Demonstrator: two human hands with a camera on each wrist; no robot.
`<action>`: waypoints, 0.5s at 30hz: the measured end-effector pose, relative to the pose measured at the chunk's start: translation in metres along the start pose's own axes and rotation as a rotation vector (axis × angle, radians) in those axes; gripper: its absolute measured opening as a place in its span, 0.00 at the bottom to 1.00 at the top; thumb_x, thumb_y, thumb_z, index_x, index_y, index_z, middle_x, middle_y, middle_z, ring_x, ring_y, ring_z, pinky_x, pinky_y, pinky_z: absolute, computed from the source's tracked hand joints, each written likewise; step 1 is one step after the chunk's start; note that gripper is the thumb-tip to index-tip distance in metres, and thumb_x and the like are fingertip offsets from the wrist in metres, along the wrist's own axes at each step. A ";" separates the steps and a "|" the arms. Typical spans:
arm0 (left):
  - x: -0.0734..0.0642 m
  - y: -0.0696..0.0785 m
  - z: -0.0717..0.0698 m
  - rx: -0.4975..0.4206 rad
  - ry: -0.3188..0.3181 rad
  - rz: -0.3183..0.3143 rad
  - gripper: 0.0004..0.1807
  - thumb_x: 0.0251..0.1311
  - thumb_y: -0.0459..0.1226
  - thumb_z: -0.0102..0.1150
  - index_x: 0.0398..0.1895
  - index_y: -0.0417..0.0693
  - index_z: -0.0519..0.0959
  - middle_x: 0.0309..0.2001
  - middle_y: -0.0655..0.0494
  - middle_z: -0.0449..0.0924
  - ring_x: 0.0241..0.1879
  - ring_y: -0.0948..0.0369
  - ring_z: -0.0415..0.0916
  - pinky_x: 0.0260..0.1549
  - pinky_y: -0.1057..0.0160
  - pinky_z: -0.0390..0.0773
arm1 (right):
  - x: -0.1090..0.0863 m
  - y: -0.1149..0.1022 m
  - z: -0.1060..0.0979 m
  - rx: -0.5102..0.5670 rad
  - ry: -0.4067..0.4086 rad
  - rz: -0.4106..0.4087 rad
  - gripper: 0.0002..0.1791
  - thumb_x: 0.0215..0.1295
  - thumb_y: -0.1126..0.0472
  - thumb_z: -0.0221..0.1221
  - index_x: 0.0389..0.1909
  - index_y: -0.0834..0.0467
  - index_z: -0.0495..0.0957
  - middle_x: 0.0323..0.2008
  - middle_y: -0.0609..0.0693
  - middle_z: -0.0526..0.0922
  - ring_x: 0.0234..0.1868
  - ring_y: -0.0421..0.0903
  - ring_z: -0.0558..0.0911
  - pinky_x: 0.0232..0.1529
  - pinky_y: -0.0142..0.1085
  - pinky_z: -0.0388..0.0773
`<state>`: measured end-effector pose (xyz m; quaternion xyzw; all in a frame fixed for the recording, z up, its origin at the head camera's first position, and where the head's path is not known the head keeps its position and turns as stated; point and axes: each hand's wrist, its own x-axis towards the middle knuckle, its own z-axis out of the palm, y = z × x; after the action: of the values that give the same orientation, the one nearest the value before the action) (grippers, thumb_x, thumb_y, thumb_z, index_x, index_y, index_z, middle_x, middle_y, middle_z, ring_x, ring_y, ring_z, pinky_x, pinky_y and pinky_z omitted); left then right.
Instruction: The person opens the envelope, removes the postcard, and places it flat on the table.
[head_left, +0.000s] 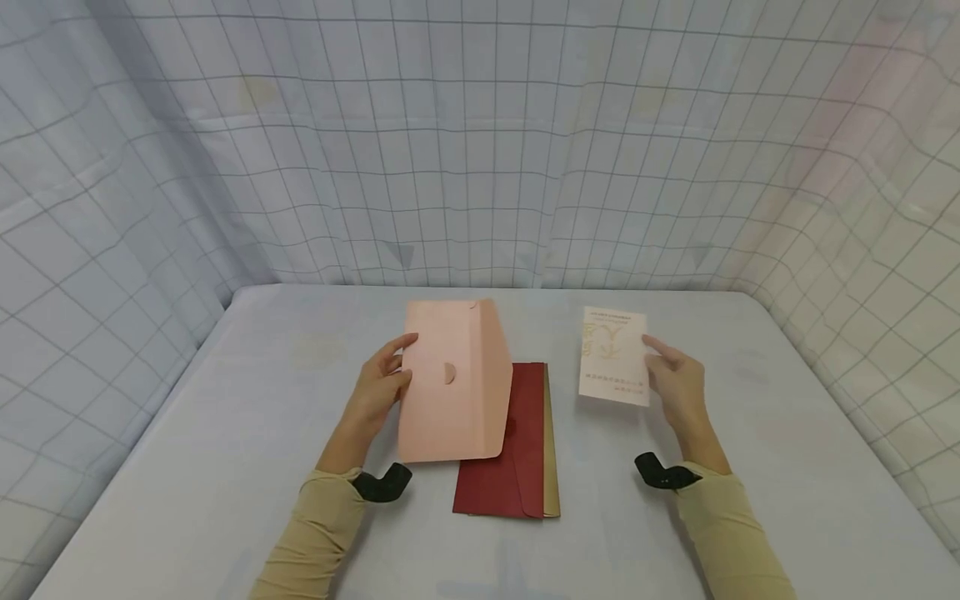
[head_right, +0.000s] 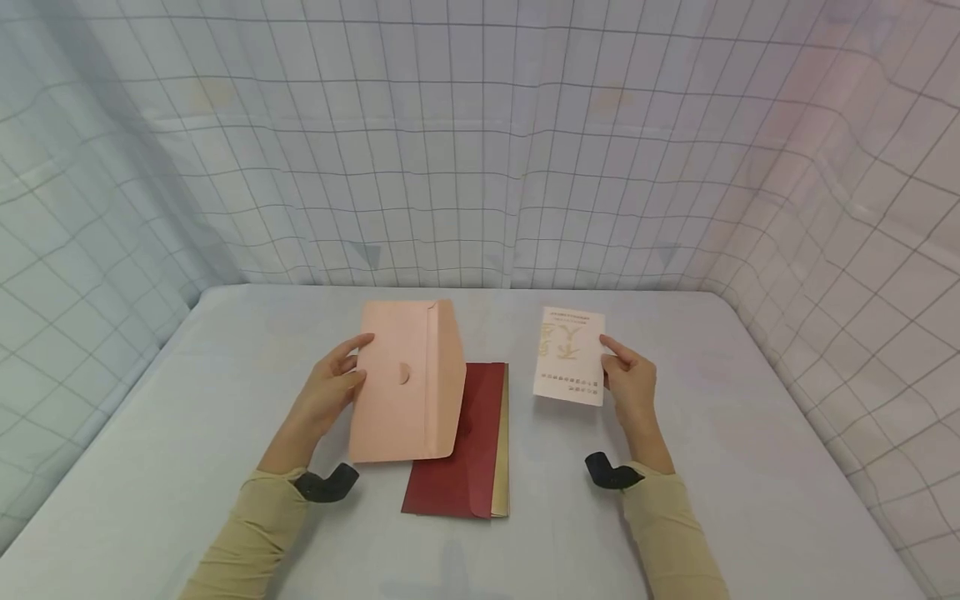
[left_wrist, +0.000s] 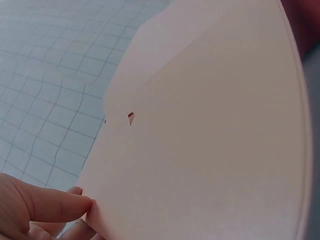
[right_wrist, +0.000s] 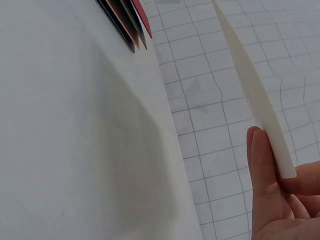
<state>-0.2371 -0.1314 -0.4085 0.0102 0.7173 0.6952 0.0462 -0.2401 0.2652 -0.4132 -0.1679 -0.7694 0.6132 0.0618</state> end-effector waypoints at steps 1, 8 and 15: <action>0.000 0.000 -0.001 0.002 0.007 0.001 0.32 0.60 0.20 0.41 0.68 0.48 0.62 0.35 0.64 0.73 0.20 0.70 0.61 0.21 0.73 0.62 | 0.001 0.000 -0.001 0.004 0.008 0.004 0.24 0.68 0.64 0.44 0.65 0.54 0.66 0.69 0.55 0.63 0.63 0.48 0.71 0.54 0.30 0.73; 0.002 0.001 -0.011 0.023 0.081 -0.012 0.31 0.62 0.22 0.40 0.69 0.50 0.61 0.42 0.57 0.75 0.21 0.72 0.64 0.20 0.75 0.63 | 0.006 0.001 -0.009 0.030 0.052 0.024 0.24 0.68 0.65 0.45 0.65 0.55 0.67 0.67 0.57 0.65 0.50 0.36 0.76 0.40 0.19 0.76; 0.003 0.002 -0.017 -0.017 0.132 -0.032 0.31 0.64 0.22 0.36 0.70 0.49 0.59 0.55 0.48 0.70 0.36 0.75 0.71 0.35 0.77 0.71 | 0.005 0.001 -0.017 0.054 0.059 0.039 0.24 0.69 0.64 0.44 0.65 0.56 0.66 0.66 0.61 0.66 0.40 0.30 0.76 0.36 0.16 0.75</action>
<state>-0.2415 -0.1480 -0.4065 -0.0477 0.7130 0.6994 0.0098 -0.2397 0.2823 -0.4106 -0.1991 -0.7471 0.6296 0.0769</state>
